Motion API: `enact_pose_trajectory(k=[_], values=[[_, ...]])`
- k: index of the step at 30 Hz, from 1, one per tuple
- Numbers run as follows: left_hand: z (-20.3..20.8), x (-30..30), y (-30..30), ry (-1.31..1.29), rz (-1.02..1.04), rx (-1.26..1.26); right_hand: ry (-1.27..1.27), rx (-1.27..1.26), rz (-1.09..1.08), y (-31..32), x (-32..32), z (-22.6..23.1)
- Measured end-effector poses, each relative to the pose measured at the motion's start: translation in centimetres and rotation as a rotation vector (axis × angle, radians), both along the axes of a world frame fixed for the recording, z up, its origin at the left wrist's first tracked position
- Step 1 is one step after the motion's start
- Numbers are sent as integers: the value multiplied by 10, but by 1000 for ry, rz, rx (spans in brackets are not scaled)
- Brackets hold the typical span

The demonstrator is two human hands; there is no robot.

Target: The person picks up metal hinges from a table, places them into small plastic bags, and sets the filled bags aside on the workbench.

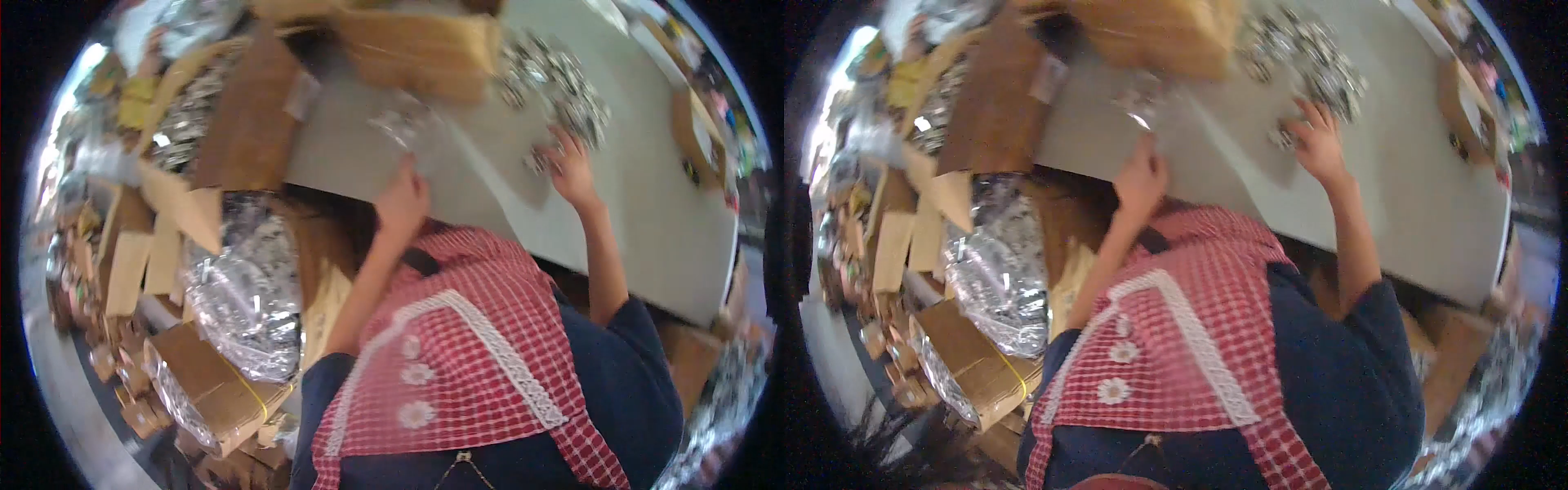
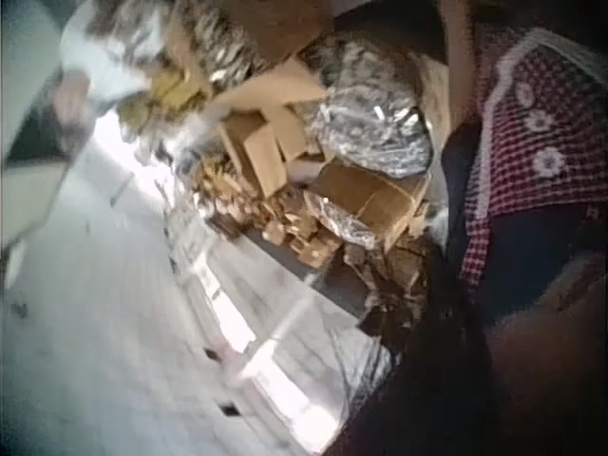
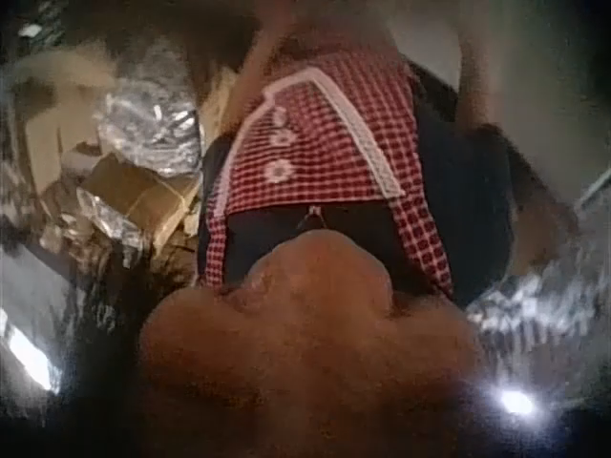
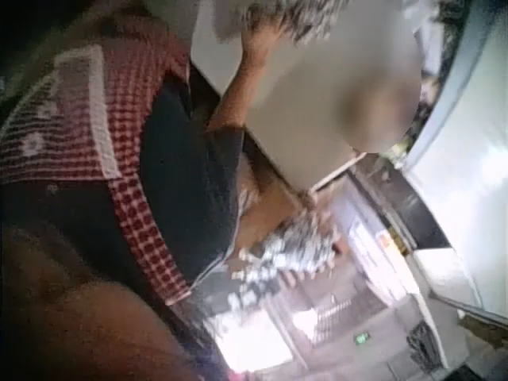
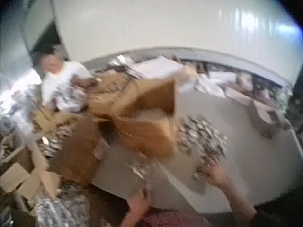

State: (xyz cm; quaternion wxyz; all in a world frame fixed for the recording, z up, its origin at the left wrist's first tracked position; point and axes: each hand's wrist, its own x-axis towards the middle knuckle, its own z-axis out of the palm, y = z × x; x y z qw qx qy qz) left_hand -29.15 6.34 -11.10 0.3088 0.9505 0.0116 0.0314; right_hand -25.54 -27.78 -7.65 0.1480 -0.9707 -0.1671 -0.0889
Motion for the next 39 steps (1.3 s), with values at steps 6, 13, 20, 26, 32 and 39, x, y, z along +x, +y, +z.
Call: enact_pose_trajectory(k=[6, 13, 20, 26, 32, 39], values=[[-11, 8, -2, -253, 22, 46, -80, 83, -152, -11, -21, -16], [-2, -11, 4, -221, -4, 161, 280, 82, -385, -31, -26, 5], [27, 45, -9, 378, -242, 409, 223, 243, -255, -17, 1, -30], [39, 84, -13, 411, -276, 535, 318, 260, -162, -8, 3, -20], [19, 56, -1, 322, -135, 410, 186, 198, -331, 45, -15, 8], [12, 5, 19, -17, -45, 240, 154, -157, -136, 27, 6, 6]])
